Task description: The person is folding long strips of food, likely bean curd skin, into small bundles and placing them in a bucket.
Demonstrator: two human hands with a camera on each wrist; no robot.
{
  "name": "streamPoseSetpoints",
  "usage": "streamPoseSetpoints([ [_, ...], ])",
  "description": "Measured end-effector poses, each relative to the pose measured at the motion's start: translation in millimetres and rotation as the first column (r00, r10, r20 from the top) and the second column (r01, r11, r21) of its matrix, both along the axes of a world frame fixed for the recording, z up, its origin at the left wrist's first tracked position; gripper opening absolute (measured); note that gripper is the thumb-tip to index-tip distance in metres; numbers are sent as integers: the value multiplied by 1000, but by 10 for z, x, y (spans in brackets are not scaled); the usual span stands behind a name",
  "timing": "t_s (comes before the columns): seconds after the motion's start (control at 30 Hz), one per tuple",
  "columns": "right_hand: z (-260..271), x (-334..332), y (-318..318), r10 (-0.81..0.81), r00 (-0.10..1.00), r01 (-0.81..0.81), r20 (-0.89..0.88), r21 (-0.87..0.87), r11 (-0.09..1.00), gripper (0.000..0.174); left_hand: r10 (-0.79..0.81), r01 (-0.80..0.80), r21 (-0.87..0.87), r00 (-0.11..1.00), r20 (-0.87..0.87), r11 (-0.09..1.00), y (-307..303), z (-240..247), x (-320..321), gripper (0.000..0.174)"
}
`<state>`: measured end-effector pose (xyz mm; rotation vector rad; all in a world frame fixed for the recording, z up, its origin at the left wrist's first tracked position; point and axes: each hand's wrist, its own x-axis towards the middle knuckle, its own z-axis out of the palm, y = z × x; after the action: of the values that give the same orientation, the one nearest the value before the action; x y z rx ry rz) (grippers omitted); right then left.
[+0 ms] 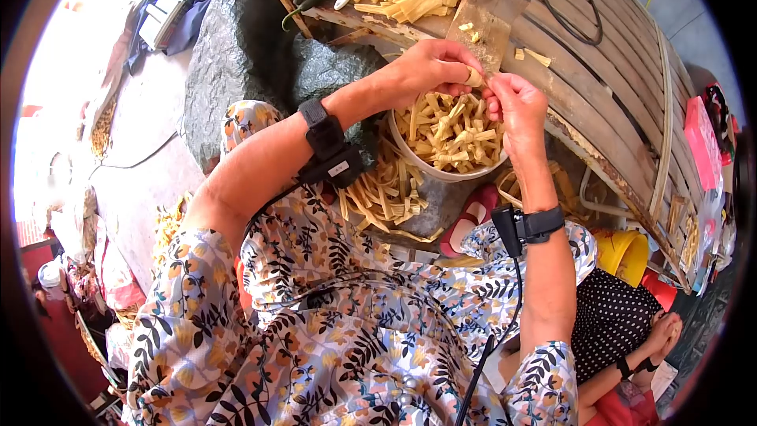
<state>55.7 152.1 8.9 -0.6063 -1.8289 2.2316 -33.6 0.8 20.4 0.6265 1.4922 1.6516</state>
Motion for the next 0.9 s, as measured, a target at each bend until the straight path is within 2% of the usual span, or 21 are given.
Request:
streamPoseSetpoints([
  [0.03, 2, -2, 5, 7, 1000, -7, -18, -2, 1000, 11, 23, -24, 11, 996, 82, 1000, -13, 28, 10, 20],
  [0.13, 11, 14, 0, 37, 999, -37, -34, 9, 999, 13, -67, 68, 7, 995, -70, 998, -52, 75, 22, 17],
  [0.23, 7, 27, 10, 36, 999, -36, -28, 27, 999, 14, -89, 95, 16, 966, -244, 995, -56, 9, -12, 16],
  [0.4, 20, 76, 71, 46, 998, -41, -51, 102, 994, 16, -146, 138, -46, 934, -325, 989, -151, 11, -75, 21],
  [0.57, 20, 78, 19, 115, 987, -90, -108, 217, 972, 14, -151, 114, -129, 934, -324, 985, -109, 57, -7, 24],
  [0.67, 40, 63, 13, 101, 985, -65, -143, 236, 970, 14, -115, 93, -126, 977, -178, 988, -70, 54, 47, 26],
  [0.9, 73, 102, 53, 106, 982, -72, -154, 207, 976, 15, -119, 87, -137, 963, -241, 987, -110, -14, 6, 23],
])
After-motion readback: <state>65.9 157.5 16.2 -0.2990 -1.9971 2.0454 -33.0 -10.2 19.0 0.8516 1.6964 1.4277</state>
